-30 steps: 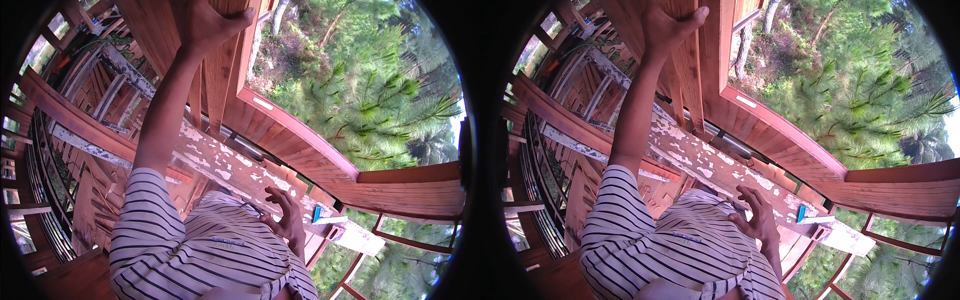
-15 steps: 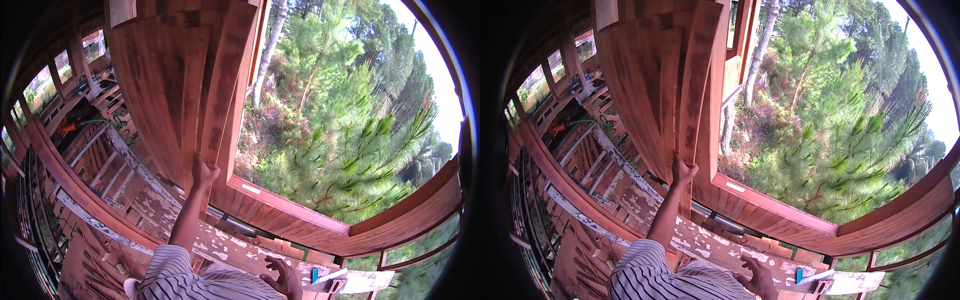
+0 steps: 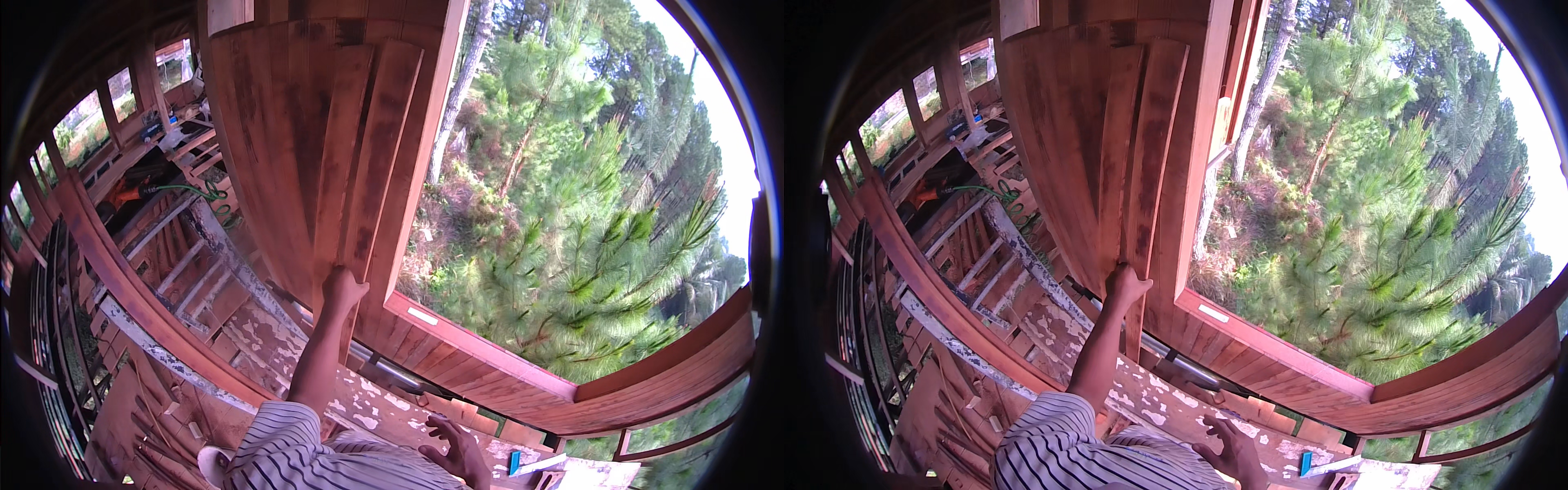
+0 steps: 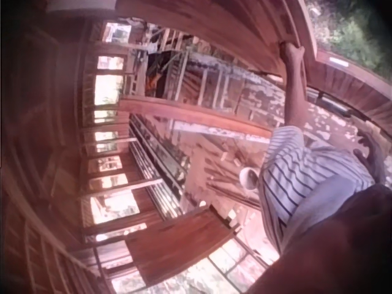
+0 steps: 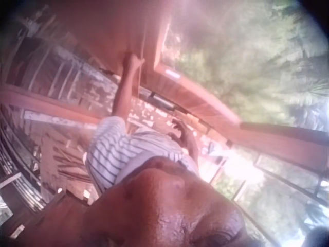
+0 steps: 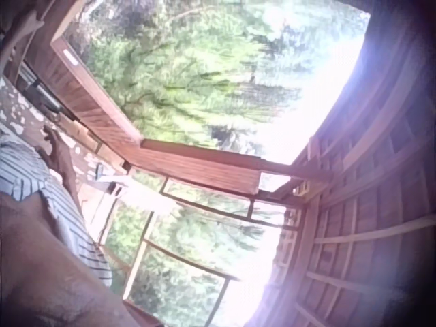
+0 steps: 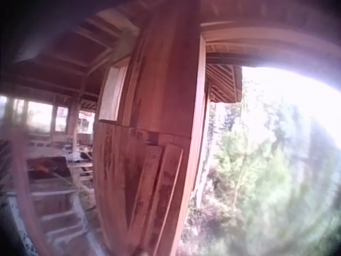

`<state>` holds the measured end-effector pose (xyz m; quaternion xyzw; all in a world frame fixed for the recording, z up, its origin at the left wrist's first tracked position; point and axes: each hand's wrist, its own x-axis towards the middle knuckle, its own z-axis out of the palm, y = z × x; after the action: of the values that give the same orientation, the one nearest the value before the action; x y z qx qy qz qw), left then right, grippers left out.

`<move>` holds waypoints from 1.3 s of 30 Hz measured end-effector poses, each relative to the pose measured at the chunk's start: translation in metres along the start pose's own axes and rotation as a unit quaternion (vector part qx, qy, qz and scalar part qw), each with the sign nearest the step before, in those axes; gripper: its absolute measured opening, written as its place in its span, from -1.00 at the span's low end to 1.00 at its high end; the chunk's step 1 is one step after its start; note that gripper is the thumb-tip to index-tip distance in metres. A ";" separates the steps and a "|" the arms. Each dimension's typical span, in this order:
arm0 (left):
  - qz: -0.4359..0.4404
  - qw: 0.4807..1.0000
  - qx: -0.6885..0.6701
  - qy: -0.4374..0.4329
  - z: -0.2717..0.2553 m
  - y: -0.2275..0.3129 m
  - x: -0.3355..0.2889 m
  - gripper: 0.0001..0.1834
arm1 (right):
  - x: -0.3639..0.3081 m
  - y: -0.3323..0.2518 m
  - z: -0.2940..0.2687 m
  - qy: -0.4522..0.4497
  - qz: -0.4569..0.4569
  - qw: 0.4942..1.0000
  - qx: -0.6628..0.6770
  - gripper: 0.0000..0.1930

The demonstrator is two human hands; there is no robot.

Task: The person uses a hand saw to cut a wooden plank on a construction site. They position the plank, saw through it, and then place the cut piece aside.

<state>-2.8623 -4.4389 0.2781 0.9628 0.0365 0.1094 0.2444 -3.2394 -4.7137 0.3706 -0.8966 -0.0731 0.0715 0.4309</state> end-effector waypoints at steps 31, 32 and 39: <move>-0.341 0.767 0.167 0.518 -0.315 -0.388 -0.089 0.05 | 0.054 0.015 0.018 -0.097 -0.094 0.989 0.066 -0.37; -0.330 0.770 0.169 0.519 -0.317 -0.392 -0.090 0.03 | 0.052 0.023 0.026 -0.095 -0.062 0.983 0.146 -0.36; -0.123 0.821 0.024 0.558 -0.296 -0.347 -0.145 -0.53 | 0.037 0.008 0.005 -0.083 -0.106 0.989 0.052 -0.37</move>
<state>-3.0771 -4.0156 0.3377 0.7305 0.2869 0.5959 0.1705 -3.2031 -4.7077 0.3582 -0.8509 -0.1997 0.1036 0.4746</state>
